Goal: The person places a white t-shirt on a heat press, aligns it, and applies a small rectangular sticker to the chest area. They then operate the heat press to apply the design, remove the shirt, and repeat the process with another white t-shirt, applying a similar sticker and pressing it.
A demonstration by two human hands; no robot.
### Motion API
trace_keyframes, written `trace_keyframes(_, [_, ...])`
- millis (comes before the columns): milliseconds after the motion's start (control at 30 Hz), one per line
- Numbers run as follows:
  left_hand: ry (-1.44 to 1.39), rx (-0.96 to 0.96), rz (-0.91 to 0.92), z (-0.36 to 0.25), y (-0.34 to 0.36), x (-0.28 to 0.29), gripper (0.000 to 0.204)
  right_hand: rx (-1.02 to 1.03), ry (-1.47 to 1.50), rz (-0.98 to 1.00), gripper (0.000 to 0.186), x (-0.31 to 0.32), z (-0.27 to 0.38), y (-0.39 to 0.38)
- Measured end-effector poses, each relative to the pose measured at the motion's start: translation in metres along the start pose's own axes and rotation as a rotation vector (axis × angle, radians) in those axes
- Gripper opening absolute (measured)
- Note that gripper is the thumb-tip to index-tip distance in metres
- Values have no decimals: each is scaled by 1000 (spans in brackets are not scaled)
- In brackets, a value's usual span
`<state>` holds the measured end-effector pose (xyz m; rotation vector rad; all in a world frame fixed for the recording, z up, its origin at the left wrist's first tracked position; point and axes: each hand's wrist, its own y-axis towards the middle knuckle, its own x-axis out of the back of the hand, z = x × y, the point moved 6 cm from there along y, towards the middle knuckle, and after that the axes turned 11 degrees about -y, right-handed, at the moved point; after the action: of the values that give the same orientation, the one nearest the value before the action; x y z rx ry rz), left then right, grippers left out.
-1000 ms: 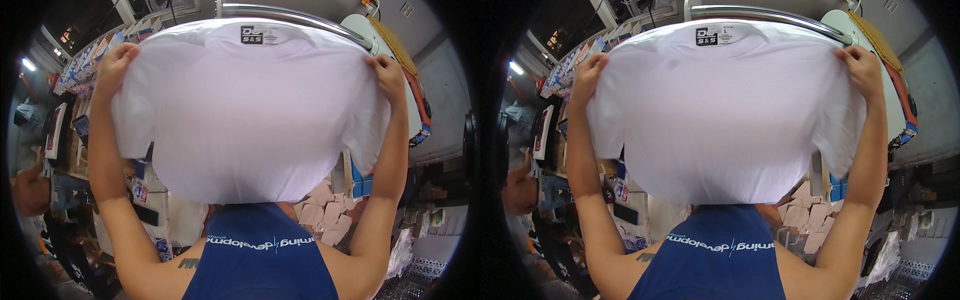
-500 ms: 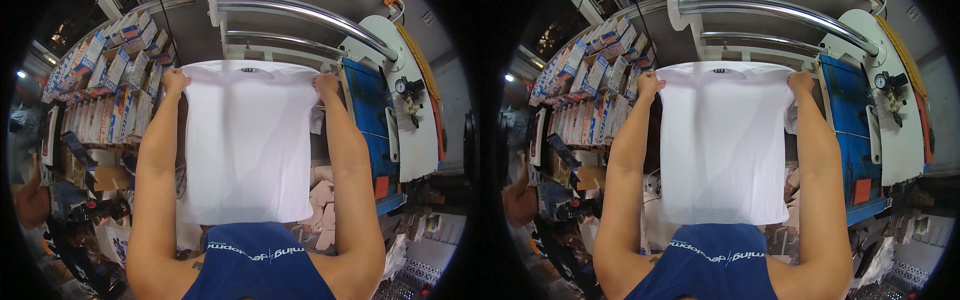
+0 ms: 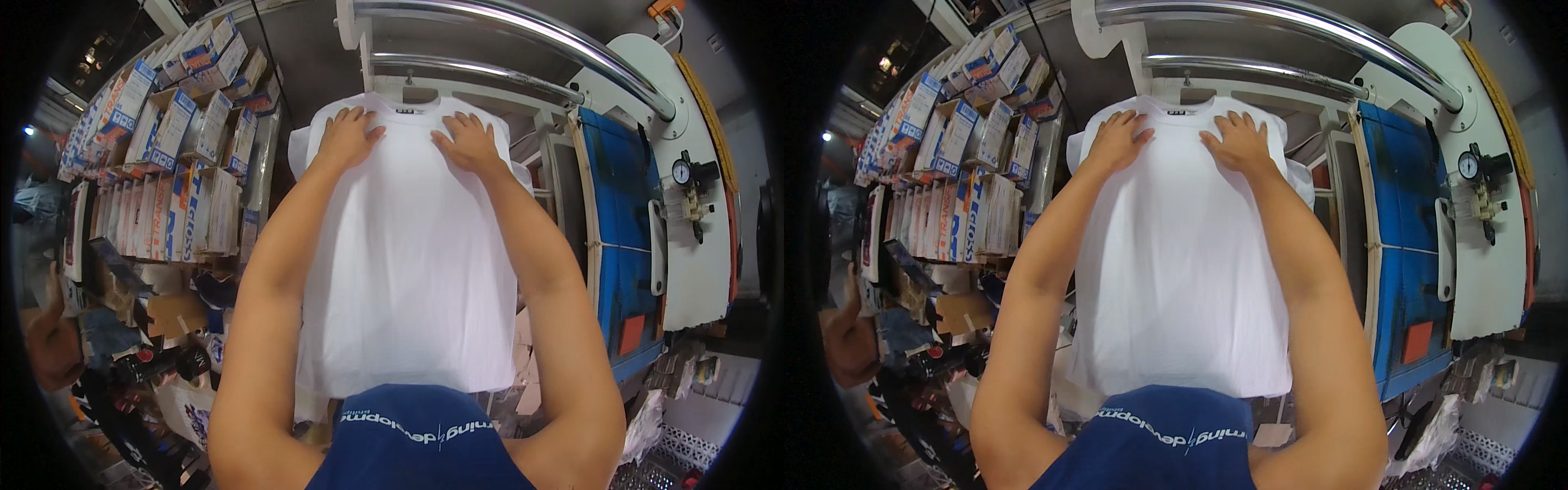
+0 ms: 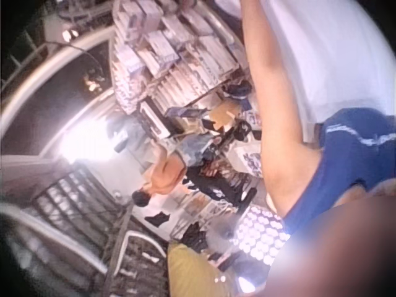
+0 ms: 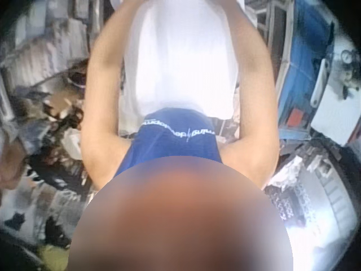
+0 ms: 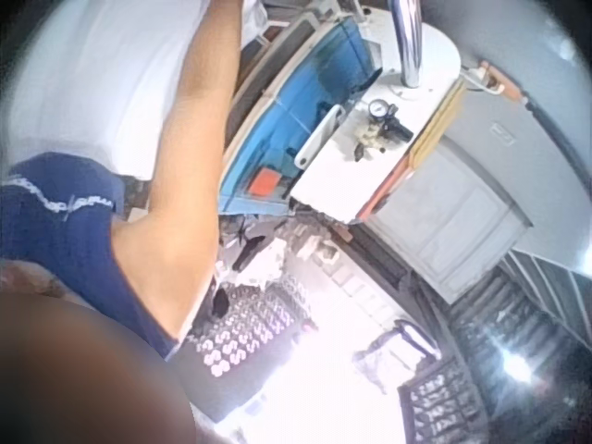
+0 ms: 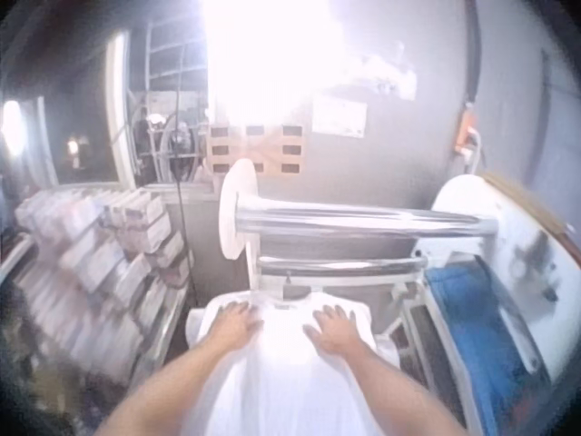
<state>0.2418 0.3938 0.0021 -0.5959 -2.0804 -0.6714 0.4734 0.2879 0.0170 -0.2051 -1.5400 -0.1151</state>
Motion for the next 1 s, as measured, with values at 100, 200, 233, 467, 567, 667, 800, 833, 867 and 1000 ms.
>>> trace_keyframes(100, [123,171,60,10,15,-4,55,-317,-12,-15,69,-1,-14,6])
trace_keyframes(200, [26,78,-76,-3,-3,9,58,-259,-95,-89,73,-3,-16,-25])
trace_keyframes(233, [24,28,2,-13,-20,9,60,-207,-118,-141,73,-2,-15,-45])
trace_keyframes(467, [129,47,130,-88,-308,44,70,-351,404,-19,72,-39,-28,-328])
trace_keyframes(567, [-656,520,-156,-44,-378,48,59,-626,940,-21,64,-77,-44,-401])
trace_keyframes(667, [-1538,1153,-46,-7,-442,18,43,-876,1478,149,53,-114,-58,-441])
trace_keyframes(800, [-1432,1006,16,28,-476,41,27,-791,1500,124,34,-108,-78,-463])
trace_keyframes(833, [-1501,960,-44,32,-483,49,25,-780,1540,96,33,-104,-79,-468])
trace_keyframes(867, [-1486,991,-64,38,-488,52,21,-744,1606,58,33,-99,-78,-472])
trace_keyframes(1000, [-1442,1022,33,34,-505,54,22,-658,1751,35,31,-90,-68,-482])
